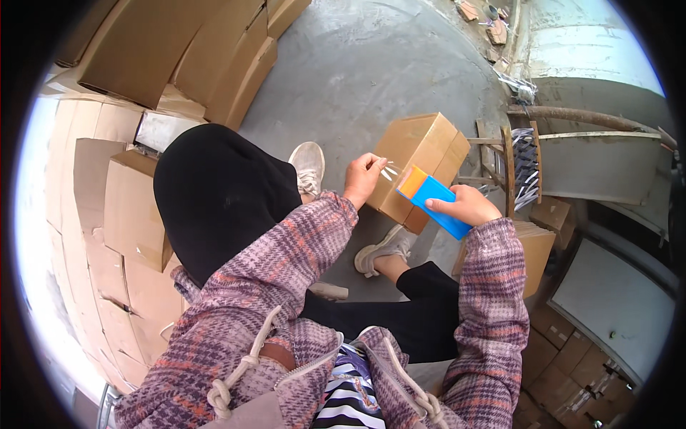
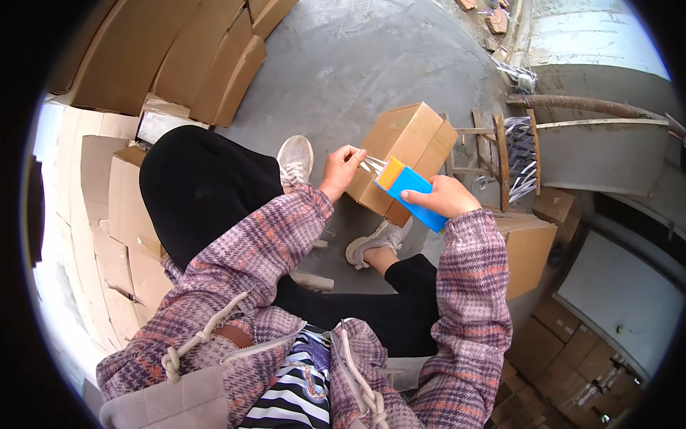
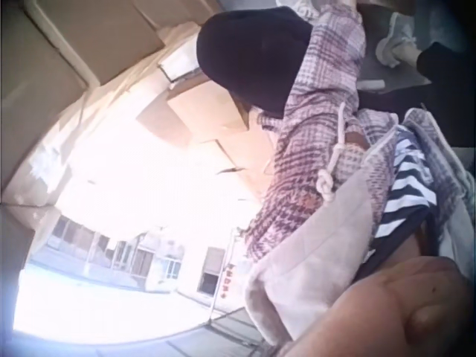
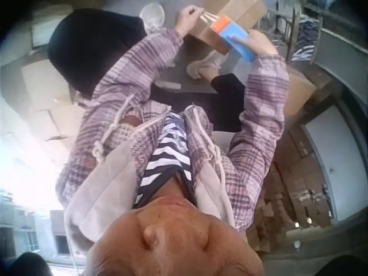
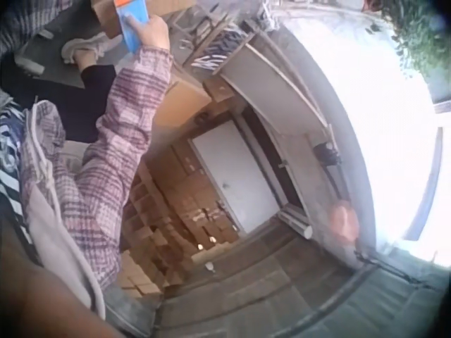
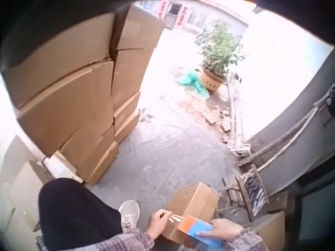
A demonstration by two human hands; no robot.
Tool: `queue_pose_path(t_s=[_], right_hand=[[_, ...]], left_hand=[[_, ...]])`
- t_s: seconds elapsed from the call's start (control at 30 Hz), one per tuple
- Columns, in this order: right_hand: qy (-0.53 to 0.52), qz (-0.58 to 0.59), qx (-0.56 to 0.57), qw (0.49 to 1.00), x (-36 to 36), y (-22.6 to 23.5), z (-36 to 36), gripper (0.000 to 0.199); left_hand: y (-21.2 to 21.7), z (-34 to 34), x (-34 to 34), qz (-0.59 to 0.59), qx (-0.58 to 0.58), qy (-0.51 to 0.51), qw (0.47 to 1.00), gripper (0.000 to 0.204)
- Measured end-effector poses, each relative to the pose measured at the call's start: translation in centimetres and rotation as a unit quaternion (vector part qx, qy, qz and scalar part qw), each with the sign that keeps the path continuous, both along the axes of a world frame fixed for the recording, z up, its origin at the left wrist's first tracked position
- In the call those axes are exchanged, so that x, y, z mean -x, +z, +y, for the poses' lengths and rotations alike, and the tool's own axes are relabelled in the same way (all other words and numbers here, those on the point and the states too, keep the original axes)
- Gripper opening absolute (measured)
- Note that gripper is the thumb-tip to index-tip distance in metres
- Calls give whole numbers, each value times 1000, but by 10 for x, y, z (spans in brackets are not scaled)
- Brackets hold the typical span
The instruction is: Assembling flat cardboard boxes and sealing the bottom flaps using a tape dispenser.
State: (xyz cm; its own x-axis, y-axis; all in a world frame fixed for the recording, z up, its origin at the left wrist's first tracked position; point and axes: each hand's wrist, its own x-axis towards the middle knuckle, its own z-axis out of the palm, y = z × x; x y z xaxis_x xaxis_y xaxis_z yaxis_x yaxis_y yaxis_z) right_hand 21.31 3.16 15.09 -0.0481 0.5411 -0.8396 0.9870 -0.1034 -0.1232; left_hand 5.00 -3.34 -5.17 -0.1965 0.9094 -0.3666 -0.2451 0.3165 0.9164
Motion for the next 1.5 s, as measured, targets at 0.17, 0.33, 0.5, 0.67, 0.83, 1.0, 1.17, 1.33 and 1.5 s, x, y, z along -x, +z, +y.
queue_pose_path(t_s=[0.17, 0.33, 0.5, 0.67, 0.83, 1.0, 1.17, 1.33, 1.5], right_hand=[[11, -40, 10, 999, 1, -8, 11, 67], [12, -28, 9, 999, -1, -13, 12, 68], [10, -31, -3, 999, 0, -14, 12, 69], [4, -53, 2, 999, 3, -16, 16, 69], [22, -50, 16, 998, -1, -22, 19, 73], [-2, -44, 37, 998, -3, -25, 26, 79], [7, -41, 66, 997, -1, -22, 33, 84], [32, -42, 25, 998, -2, -18, 32, 86], [13, -24, 59, 998, 0, -17, 31, 83]], left_hand=[[-10, -3, -14, -4, 22, 17, 1000, 19], [-10, -7, -26, 44, 2, 5, 999, 20], [-7, -7, -25, 123, 16, -34, 992, 23], [-16, -13, -18, 139, 129, -96, 977, 27], [-5, -25, -7, 280, 59, -20, 958, 20], [53, -57, -9, 363, -349, -143, 852, 17], [70, -37, -15, 314, -622, -400, 596, 20], [36, -38, 18, 392, -240, -203, 864, 54], [23, -52, 0, 249, -151, -290, 911, 85]])
